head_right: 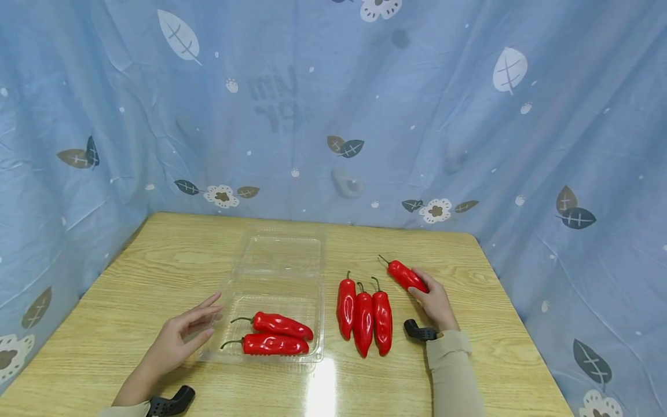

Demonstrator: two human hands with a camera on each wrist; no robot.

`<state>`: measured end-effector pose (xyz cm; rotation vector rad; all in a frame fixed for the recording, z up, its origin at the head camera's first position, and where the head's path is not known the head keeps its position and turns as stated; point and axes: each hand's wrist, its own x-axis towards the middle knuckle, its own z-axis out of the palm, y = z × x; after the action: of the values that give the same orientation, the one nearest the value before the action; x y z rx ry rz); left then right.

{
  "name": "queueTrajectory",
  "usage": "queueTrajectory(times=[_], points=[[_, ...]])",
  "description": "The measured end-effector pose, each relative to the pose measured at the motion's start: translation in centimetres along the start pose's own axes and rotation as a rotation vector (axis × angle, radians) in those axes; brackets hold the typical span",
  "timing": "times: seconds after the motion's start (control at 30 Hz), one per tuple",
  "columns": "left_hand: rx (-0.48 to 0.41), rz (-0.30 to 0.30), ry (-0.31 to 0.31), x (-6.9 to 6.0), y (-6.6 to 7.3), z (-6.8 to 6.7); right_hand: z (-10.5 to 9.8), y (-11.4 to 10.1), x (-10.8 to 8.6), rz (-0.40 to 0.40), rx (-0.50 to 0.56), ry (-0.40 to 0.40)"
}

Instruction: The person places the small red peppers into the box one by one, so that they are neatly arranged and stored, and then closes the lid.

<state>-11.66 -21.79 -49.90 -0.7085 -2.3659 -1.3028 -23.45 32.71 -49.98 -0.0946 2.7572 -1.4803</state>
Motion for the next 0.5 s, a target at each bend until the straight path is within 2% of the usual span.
queueTrajectory(times=[0.3, 0.5], points=[[-0.005, -0.006, -0.005, 0.01, -0.06, -0.01, 0.38, 0.26, -0.33, 0.053, 0.083, 0.052], [-0.014, 0.015, -0.007, 0.02, -0.18, -0.06, 0.48, -0.1, -0.57, 0.068, 0.114, 0.104]])
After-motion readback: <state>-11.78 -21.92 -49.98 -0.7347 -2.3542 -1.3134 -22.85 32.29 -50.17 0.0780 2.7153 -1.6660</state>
